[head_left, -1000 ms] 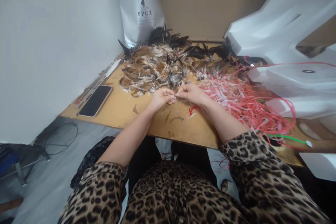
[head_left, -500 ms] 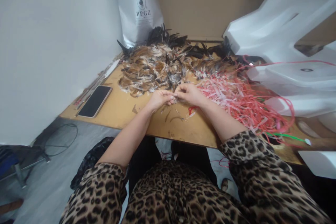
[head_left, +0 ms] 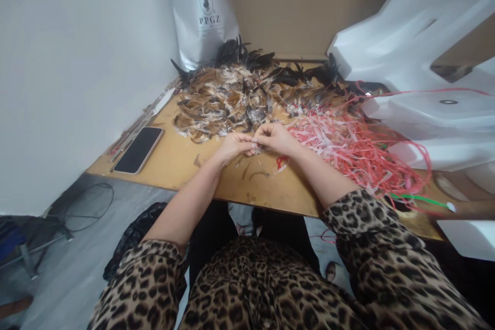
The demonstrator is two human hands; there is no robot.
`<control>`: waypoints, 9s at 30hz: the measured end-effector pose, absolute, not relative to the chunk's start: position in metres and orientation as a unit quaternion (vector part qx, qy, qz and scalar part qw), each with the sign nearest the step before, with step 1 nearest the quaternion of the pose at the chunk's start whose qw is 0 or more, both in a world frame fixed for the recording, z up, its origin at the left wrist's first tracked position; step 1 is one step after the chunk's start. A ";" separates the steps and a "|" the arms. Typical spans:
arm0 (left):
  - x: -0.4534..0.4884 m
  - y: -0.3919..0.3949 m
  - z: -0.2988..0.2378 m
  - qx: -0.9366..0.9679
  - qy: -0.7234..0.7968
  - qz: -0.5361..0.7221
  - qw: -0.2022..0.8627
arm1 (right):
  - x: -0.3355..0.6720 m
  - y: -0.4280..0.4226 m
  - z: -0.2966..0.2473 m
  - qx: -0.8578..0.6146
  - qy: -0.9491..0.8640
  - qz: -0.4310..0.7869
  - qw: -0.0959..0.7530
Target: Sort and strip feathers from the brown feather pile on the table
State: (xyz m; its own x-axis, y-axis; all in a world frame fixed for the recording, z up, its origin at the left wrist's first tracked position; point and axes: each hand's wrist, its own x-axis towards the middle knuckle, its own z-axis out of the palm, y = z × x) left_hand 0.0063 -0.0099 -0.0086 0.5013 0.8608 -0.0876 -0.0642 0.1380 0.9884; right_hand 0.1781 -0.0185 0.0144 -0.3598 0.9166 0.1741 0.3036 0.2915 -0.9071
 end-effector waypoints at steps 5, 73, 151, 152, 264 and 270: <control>0.006 -0.009 -0.010 0.553 0.361 0.359 0.659 | 0.177 -0.018 0.016 -0.435 -0.675 0.452 0.388; 0.016 -0.010 -0.017 0.604 0.404 0.467 0.504 | 0.184 -0.011 -0.006 -0.501 -0.739 0.324 0.313; 0.004 -0.013 -0.004 0.394 0.336 0.363 0.774 | 0.166 -0.031 -0.001 -0.429 -0.776 0.117 0.448; 0.006 -0.014 -0.003 0.418 0.345 0.374 0.752 | 0.166 -0.031 0.000 -0.426 -0.774 0.118 0.454; 0.012 -0.013 -0.003 0.511 0.432 0.436 0.602 | 0.163 -0.022 0.003 -0.432 -0.489 0.576 0.493; 0.010 -0.013 -0.002 0.509 0.411 0.429 0.623 | 0.166 -0.019 -0.002 -0.416 -0.493 0.583 0.494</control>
